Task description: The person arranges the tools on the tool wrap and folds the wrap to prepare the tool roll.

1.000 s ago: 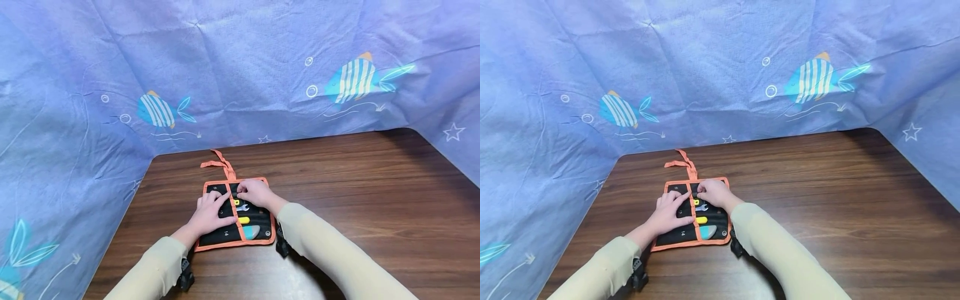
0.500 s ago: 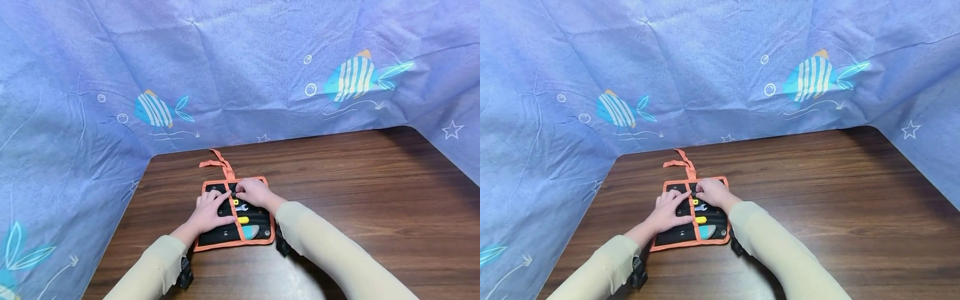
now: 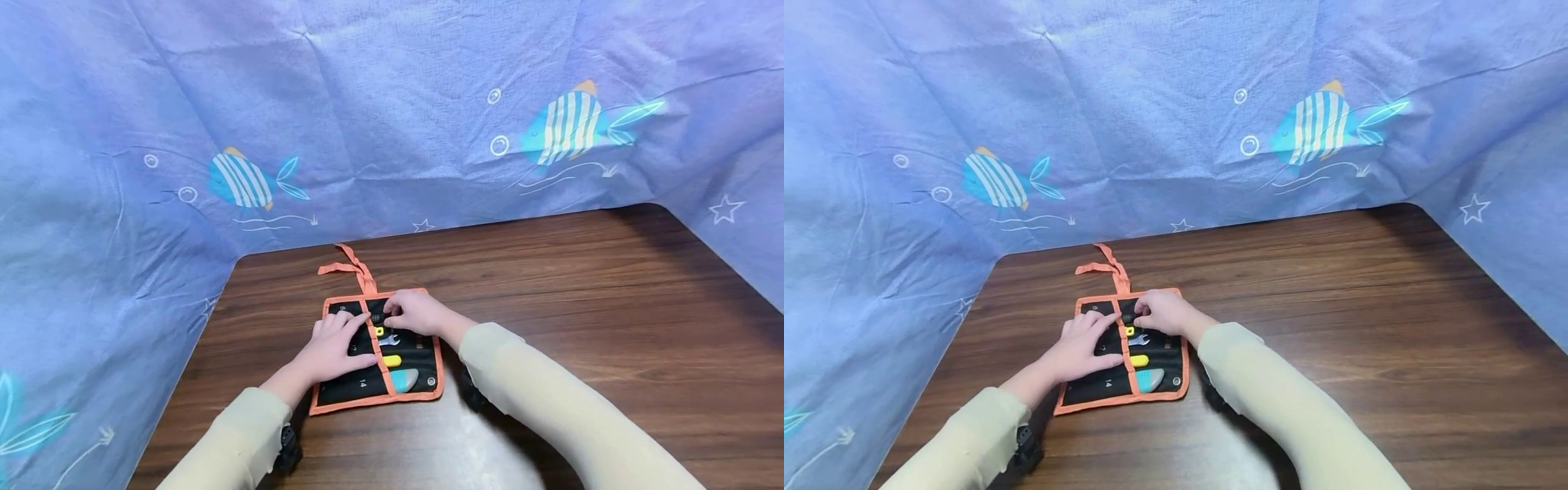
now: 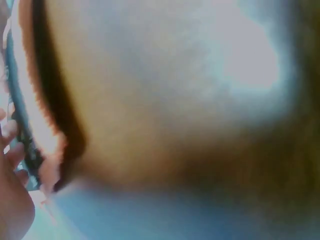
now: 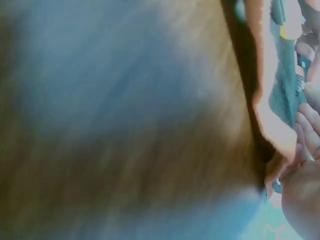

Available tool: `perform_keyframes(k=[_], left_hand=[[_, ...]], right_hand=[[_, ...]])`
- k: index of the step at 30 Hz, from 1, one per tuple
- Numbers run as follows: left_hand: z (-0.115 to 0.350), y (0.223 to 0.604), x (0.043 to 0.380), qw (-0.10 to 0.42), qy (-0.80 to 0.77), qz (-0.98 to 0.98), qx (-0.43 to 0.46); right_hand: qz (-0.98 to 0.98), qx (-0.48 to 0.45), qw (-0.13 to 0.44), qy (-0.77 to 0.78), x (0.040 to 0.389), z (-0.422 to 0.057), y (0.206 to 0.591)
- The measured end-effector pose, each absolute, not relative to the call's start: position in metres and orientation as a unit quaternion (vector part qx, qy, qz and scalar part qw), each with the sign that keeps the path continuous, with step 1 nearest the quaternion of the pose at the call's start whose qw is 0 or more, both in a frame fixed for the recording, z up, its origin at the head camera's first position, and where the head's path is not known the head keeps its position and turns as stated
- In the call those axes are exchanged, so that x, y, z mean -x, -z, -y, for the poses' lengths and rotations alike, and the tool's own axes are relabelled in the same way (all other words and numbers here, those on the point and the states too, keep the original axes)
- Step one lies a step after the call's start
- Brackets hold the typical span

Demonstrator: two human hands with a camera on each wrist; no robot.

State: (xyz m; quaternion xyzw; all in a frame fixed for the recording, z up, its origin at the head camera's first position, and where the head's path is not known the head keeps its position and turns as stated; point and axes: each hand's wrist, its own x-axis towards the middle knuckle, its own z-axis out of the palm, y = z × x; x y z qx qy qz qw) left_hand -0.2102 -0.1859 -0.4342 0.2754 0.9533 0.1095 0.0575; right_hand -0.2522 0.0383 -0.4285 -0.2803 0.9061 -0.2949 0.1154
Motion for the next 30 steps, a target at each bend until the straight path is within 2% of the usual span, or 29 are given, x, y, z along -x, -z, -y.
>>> perform_keyframes(k=[10,22,30], left_hand=[[0.188,0.421,0.206,0.062,-0.113,-0.946,-0.296],[0.205,0.419,0.184,0.032,-0.148,-0.942,-0.299],[0.212,0.425,0.163,0.045,-0.187,-0.925,-0.326]], right_hand=[[-0.909,0.310,0.096,0.261,0.234,-0.053,0.424],[-0.890,0.357,0.071,0.274,0.197,-0.079,0.426],[-0.872,0.391,0.058,0.287,0.180,-0.088,0.427]])
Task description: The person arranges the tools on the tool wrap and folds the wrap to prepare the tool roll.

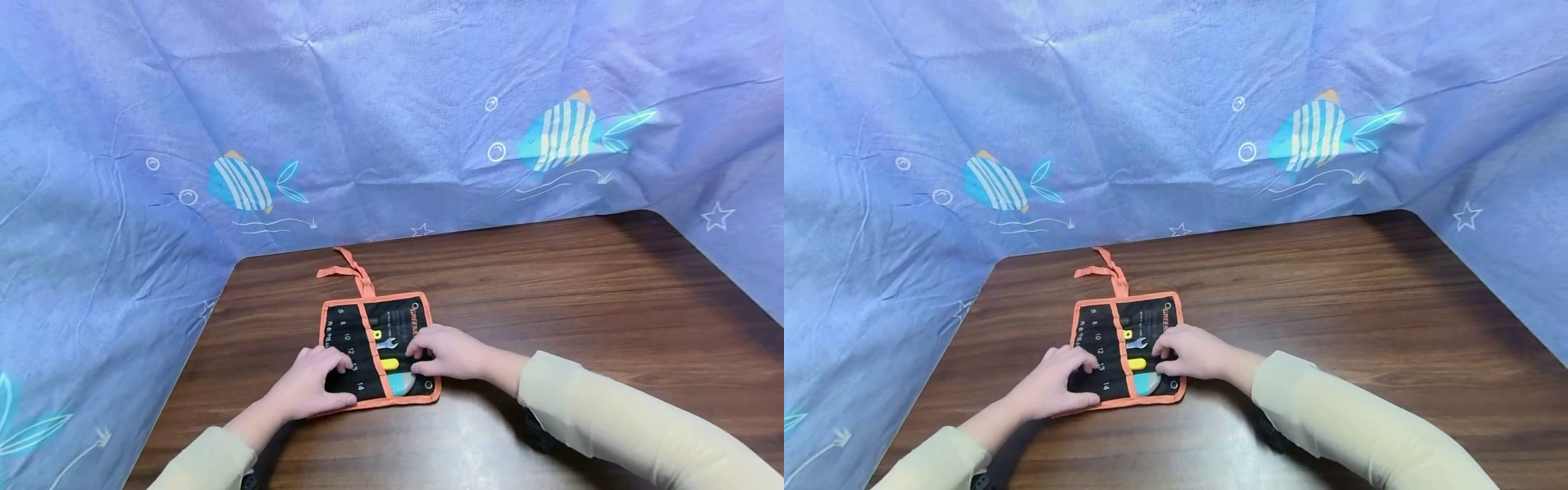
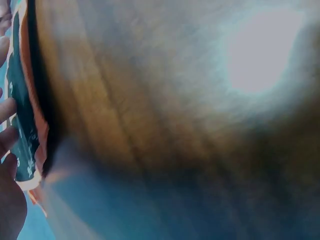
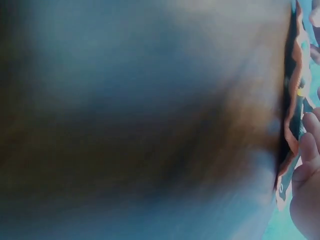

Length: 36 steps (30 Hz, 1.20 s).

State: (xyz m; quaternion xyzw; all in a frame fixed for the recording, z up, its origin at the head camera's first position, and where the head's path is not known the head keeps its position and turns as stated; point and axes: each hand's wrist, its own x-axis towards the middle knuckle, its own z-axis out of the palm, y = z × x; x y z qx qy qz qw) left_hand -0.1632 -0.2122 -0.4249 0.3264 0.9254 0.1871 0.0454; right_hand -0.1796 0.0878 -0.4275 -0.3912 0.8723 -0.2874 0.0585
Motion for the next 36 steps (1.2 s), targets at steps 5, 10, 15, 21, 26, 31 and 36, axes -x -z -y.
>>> perform_keyframes(k=[5,10,15,21,26,31,36], left_hand=[[0.212,0.429,0.152,0.042,-0.197,-0.917,-0.343],[0.212,0.434,0.144,0.036,-0.202,-0.920,-0.335],[0.212,0.439,0.141,0.021,-0.200,-0.919,-0.339],[0.210,0.438,0.143,-0.030,-0.177,-0.914,-0.363],[0.209,0.428,0.147,-0.072,-0.176,-0.911,-0.365],[0.208,0.420,0.151,-0.077,-0.179,-0.917,-0.348],[0.206,0.415,0.155,-0.072,-0.186,-0.925,-0.324]], right_hand=[[-0.864,0.415,0.060,0.277,0.170,-0.092,0.431],[-0.858,0.427,0.066,0.277,0.165,-0.094,0.433],[-0.859,0.430,0.076,0.266,0.164,-0.097,0.434],[-0.861,0.425,0.090,0.265,0.163,-0.100,0.432],[-0.861,0.422,0.080,0.272,0.164,-0.099,0.426],[-0.860,0.417,0.069,0.286,0.166,-0.096,0.416],[-0.855,0.423,0.052,0.296,0.167,-0.092,0.406]])
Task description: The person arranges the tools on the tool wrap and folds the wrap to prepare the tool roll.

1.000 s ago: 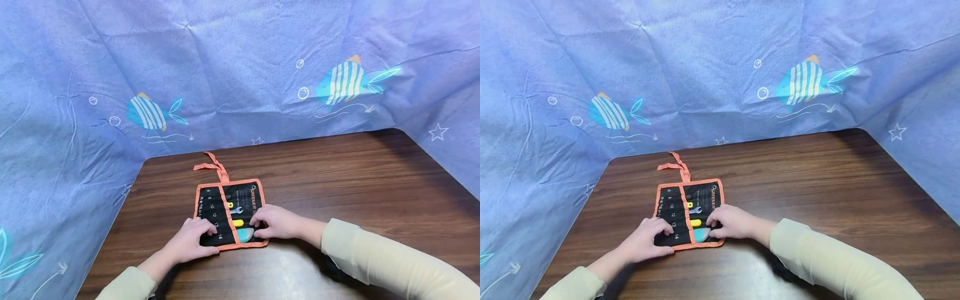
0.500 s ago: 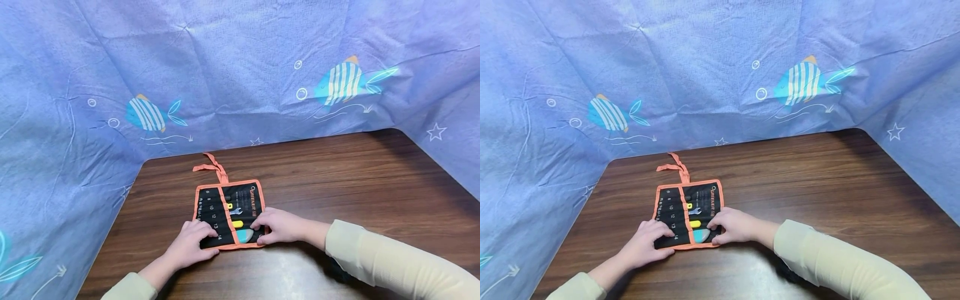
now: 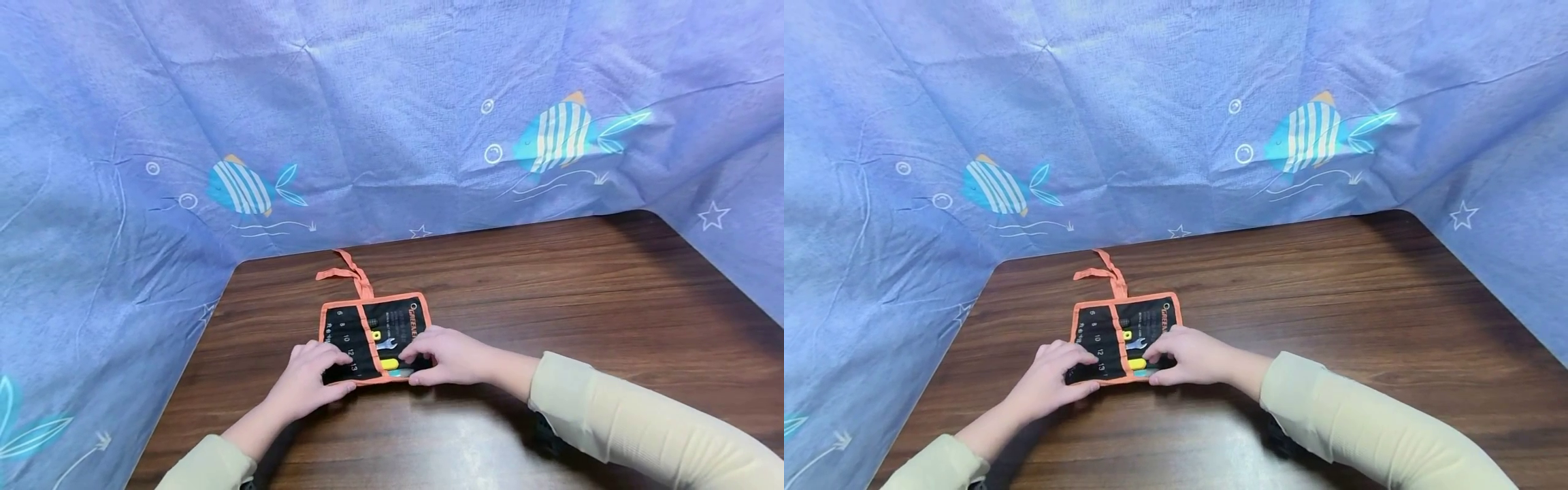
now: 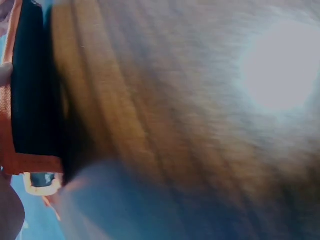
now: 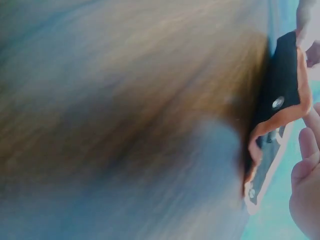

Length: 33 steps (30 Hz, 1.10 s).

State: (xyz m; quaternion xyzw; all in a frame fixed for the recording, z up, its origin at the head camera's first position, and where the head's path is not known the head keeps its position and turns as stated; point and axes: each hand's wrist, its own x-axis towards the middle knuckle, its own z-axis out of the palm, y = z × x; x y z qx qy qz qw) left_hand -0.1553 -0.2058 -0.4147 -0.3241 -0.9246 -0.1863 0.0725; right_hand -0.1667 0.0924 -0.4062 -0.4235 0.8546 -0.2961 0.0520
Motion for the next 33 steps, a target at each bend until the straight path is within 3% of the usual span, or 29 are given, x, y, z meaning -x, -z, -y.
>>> perform_keyframes(k=[9,24,33], left_hand=[[0.203,0.408,0.170,0.003,0.221,0.944,0.246],[0.200,0.403,0.183,0.018,0.215,0.936,0.277],[0.203,0.405,0.178,0.058,0.245,0.927,0.278]], right_hand=[[-0.837,0.450,0.013,0.310,0.164,-0.088,0.398],[-0.830,0.501,-0.064,0.238,0.174,-0.084,0.404],[-0.851,0.472,-0.029,0.229,0.181,-0.085,0.405]])
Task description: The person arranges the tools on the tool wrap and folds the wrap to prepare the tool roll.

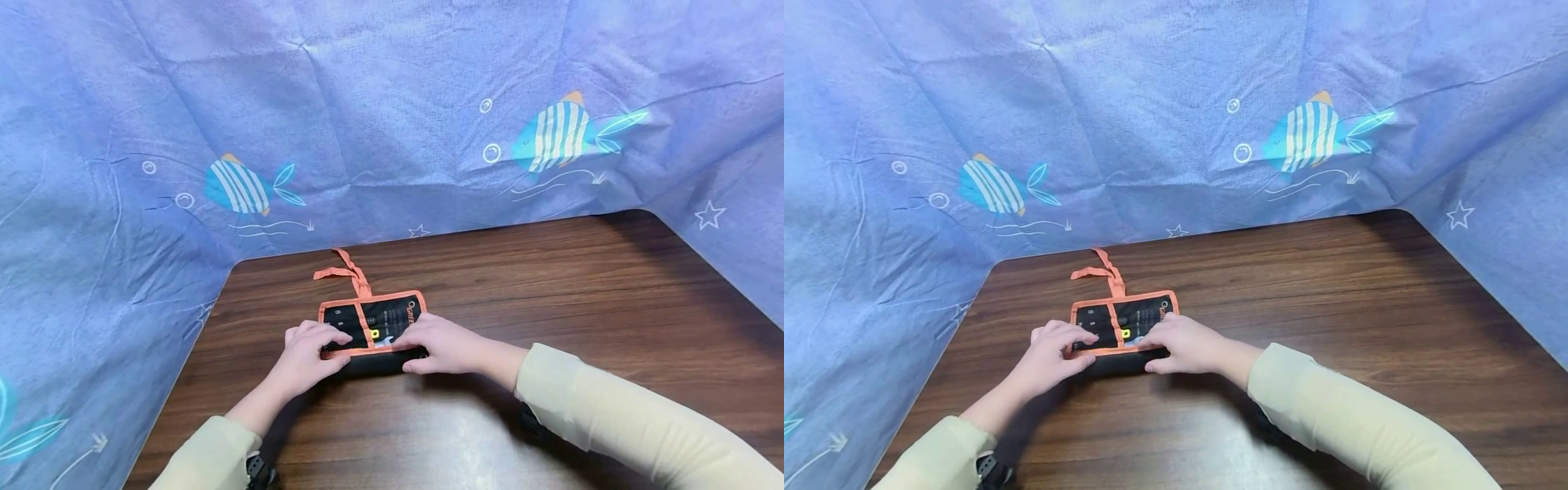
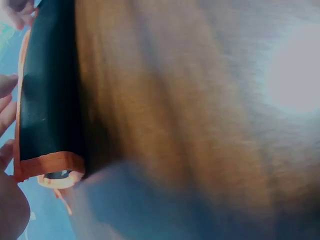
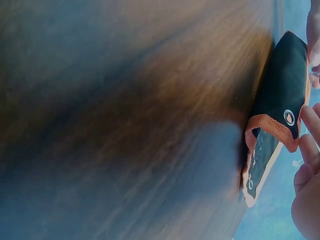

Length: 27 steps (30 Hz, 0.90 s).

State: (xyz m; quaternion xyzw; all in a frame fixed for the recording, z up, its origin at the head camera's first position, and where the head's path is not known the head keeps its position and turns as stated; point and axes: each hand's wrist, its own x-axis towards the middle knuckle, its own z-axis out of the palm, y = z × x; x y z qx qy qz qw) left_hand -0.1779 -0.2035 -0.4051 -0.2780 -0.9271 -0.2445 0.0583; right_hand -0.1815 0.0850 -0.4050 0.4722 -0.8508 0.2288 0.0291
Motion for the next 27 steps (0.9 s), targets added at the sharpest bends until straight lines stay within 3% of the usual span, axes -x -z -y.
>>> perform_keyframes(k=[16,27], left_hand=[[0.212,0.417,0.163,0.091,0.253,0.918,0.291],[0.212,0.421,0.170,0.046,0.238,0.934,0.262]], right_hand=[[0.865,-0.453,-0.008,-0.214,0.185,-0.084,0.402],[0.872,-0.444,-0.021,-0.204,0.190,-0.083,0.405]])
